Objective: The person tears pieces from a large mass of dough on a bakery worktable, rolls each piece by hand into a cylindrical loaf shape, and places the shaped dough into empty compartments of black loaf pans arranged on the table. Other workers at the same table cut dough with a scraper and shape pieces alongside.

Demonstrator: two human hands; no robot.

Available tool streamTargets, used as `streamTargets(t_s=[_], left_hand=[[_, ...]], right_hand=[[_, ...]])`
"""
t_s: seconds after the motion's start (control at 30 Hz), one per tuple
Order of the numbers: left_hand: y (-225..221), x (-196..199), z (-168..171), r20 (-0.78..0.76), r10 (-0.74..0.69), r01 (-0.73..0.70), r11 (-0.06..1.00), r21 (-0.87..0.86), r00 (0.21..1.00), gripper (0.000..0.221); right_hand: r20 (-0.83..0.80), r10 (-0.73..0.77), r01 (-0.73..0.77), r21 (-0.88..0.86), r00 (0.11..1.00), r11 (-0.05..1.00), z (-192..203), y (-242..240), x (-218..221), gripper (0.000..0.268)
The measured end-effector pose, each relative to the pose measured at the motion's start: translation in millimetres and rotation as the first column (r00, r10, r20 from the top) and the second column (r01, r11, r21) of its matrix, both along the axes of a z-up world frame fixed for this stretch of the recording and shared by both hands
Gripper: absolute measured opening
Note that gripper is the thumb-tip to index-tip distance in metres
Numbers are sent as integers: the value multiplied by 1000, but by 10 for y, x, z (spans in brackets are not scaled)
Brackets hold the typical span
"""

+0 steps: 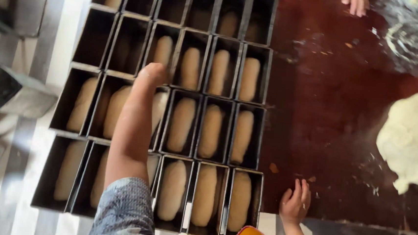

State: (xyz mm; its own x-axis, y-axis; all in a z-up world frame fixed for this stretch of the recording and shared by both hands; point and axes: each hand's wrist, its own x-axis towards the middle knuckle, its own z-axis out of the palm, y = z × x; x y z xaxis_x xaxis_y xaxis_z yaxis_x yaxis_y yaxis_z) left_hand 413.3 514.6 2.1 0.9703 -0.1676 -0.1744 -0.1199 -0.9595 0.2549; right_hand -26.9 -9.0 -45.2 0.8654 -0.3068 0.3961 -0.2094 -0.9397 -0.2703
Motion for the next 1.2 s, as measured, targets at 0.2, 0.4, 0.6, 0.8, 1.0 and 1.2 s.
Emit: streamTargets(t_s=[0.2, 0.4, 0.6, 0.8, 1.0, 1.2], left_hand=[[-585, -789, 729, 598, 178, -98, 981, -165, 781, 22], [-2262, -2981, 212, -311, 76, -212, -576, -789, 948, 6], [-3504, -4325, 1220, 340, -131, 362, 433, -825, 931, 17], [-4002, -4651, 1273, 412, -222, 468, 440, -767, 884, 16], [-4398, -5155, 927, 147, -53, 152, 542, -826, 988, 13], [-4691, -5589, 388, -40, -131, 48, 604, -796, 991, 19]], right_hand=[[43, -25, 25, 11, 999, 1000, -77, -113, 78, 46], [52, -9, 4, 93, 999, 996, -15, -139, 2, 50], [86, 220, -236, 302, 972, 924, -47, -498, -128, 53], [-19, 309, -195, 738, 951, 646, -40, -953, -637, 38], [62, 279, -84, 994, 958, 67, -869, -1710, -1817, 33], [-82, 91, 40, 919, 992, 391, -1154, -2469, -2664, 31]])
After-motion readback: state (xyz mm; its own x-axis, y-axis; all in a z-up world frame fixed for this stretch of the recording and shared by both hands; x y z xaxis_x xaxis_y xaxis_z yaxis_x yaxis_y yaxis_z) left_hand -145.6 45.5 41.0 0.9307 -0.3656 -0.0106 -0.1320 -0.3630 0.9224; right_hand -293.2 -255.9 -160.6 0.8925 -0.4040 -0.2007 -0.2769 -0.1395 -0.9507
